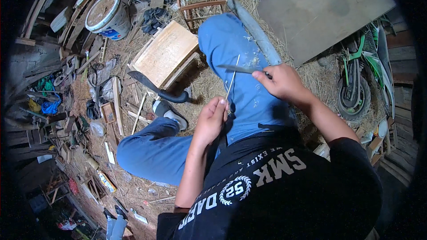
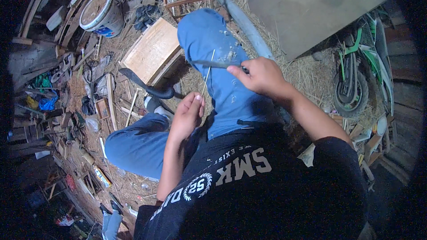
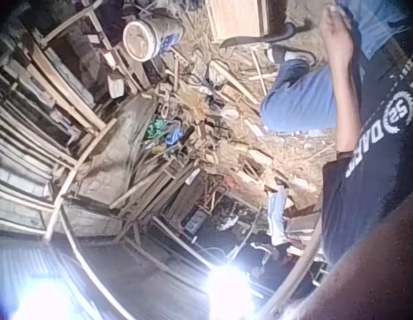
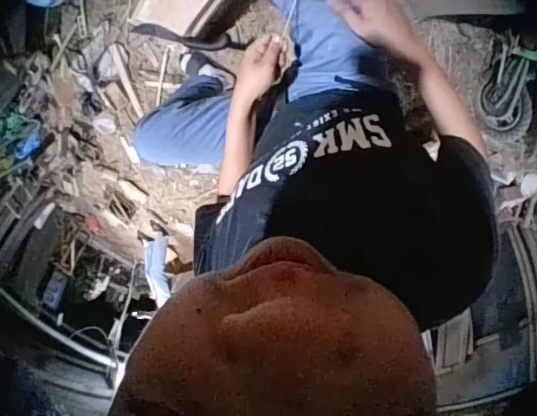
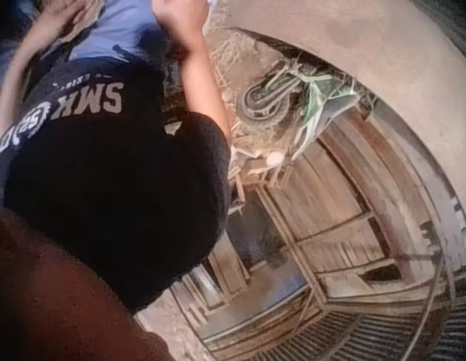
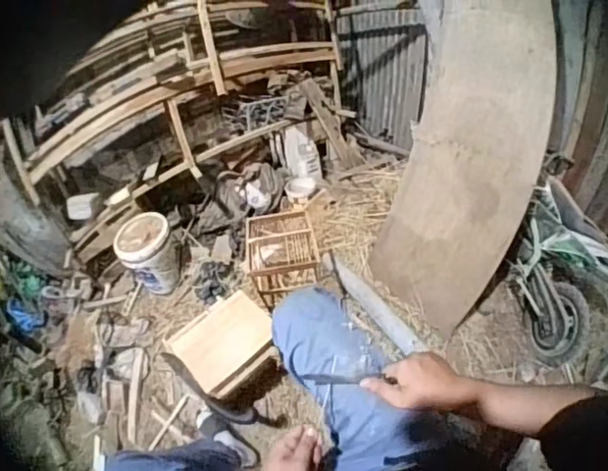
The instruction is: The person whittles a thin wooden stick by scraping along its length with a knife, turning and holding the stick by hand.
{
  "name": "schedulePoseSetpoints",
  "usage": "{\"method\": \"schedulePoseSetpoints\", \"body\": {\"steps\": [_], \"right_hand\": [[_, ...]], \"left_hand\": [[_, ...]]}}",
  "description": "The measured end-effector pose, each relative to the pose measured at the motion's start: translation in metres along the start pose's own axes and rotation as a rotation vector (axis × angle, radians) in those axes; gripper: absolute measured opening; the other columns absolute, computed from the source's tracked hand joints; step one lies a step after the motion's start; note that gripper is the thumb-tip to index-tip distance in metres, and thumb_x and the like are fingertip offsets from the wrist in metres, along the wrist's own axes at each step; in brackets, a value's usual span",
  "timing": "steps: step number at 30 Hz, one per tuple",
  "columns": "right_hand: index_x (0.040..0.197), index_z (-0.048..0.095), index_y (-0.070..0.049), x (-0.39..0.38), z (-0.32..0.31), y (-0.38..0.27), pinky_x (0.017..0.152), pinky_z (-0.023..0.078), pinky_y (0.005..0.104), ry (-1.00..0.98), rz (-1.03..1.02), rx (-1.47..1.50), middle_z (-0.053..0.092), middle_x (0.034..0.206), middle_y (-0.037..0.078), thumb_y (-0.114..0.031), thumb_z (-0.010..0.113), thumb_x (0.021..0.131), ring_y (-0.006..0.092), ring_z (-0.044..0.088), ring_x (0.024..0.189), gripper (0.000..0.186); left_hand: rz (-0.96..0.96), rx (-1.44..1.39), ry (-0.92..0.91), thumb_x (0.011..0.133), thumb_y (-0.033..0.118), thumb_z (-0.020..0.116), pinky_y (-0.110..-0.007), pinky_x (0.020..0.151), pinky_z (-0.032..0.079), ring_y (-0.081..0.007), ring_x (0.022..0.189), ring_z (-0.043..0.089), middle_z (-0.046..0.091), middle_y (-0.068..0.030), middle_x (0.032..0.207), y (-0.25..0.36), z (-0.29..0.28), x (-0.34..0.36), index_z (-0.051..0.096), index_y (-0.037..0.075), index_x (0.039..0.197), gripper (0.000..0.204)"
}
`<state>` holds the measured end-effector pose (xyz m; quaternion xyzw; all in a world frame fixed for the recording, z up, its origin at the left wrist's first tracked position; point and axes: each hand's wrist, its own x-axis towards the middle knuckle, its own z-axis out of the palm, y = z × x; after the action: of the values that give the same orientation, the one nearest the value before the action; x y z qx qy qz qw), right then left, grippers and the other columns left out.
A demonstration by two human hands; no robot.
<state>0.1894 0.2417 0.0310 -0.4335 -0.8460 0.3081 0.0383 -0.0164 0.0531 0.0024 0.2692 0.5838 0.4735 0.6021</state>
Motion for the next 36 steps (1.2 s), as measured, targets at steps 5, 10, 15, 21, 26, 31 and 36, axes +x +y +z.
{"method": "schedulePoseSetpoints", "body": {"steps": [5, 10, 15, 21, 26, 31, 36], "right_hand": [[0.075, 0.075, -0.004, 0.001, -0.008, -0.016, 0.068, 0.055, 0.0538, -0.066, -0.058, -0.16, 0.068, 0.07, 0.025, -0.066, 0.058, 0.098, 0.0461, 0.07, 0.072, 0.068], [0.074, 0.075, -0.003, 0.007, -0.014, -0.014, 0.069, 0.056, 0.0542, -0.056, -0.02, -0.242, 0.068, 0.07, 0.025, -0.067, 0.056, 0.098, 0.0462, 0.07, 0.073, 0.071], [0.071, 0.074, -0.003, 0.007, -0.015, -0.004, 0.068, 0.056, 0.0541, -0.008, 0.018, -0.197, 0.068, 0.07, 0.025, -0.068, 0.055, 0.099, 0.0467, 0.07, 0.073, 0.073], [0.073, 0.073, 0.0, 0.009, -0.014, 0.001, 0.069, 0.054, 0.0531, 0.007, 0.002, -0.104, 0.067, 0.07, 0.025, -0.065, 0.058, 0.099, 0.0455, 0.069, 0.072, 0.072], [0.077, 0.074, 0.002, 0.006, -0.008, -0.005, 0.069, 0.053, 0.0514, 0.02, 0.127, 0.049, 0.066, 0.071, 0.028, -0.062, 0.059, 0.1, 0.0462, 0.069, 0.074, 0.07], [0.073, 0.068, 0.004, 0.018, 0.003, 0.021, 0.064, 0.05, 0.0436, 0.123, 0.248, 0.317, 0.059, 0.06, 0.017, -0.066, 0.055, 0.102, 0.0297, 0.063, 0.06, 0.076], [0.066, 0.047, -0.003, 0.013, 0.003, -0.016, 0.056, 0.036, 0.0348, 0.113, 0.165, 0.414, 0.043, 0.062, -0.004, -0.054, 0.052, 0.11, 0.0096, 0.04, 0.062, 0.067]], "left_hand": [[-0.001, 0.037, -0.002, 0.115, 0.026, 0.047, -0.023, 0.056, 0.032, -0.0036, 0.061, 0.04, 0.046, 0.0068, 0.069, 0.015, 0.009, 0.022, 0.057, 0.008, 0.093, 0.03], [0.005, 0.025, 0.009, 0.115, 0.031, 0.048, -0.023, 0.046, 0.025, -0.0029, 0.051, 0.035, 0.045, 0.0076, 0.067, -0.003, 0.0, 0.016, 0.056, 0.013, 0.096, 0.027], [-0.096, -0.062, -0.016, 0.114, 0.028, 0.049, -0.023, 0.05, 0.026, -0.0038, 0.055, 0.034, 0.043, 0.0077, 0.067, -0.006, -0.009, -0.013, 0.057, 0.011, 0.094, 0.028], [-0.015, -0.059, 0.103, 0.116, 0.026, 0.046, -0.024, 0.049, 0.025, -0.0039, 0.054, 0.032, 0.041, 0.0073, 0.066, -0.008, -0.021, -0.039, 0.057, 0.009, 0.1, 0.025], [0.085, -0.246, 0.225, 0.116, 0.025, 0.045, -0.023, 0.049, 0.028, -0.005, 0.052, 0.036, 0.047, 0.0054, 0.065, 0.02, -0.018, -0.031, 0.055, 0.01, 0.111, 0.019], [0.299, -0.384, 0.264, 0.113, 0.016, 0.052, -0.035, 0.089, 0.06, -0.0104, 0.088, 0.06, 0.059, -0.0032, 0.105, 0.043, -0.018, -0.025, 0.06, 0.004, 0.111, 0.014], [0.442, -0.461, 0.445, 0.111, 0.019, 0.06, -0.03, 0.088, 0.053, -0.0096, 0.09, 0.06, 0.064, -0.0016, 0.102, 0.066, -0.018, -0.013, 0.063, 0.005, 0.116, 0.015]]}}
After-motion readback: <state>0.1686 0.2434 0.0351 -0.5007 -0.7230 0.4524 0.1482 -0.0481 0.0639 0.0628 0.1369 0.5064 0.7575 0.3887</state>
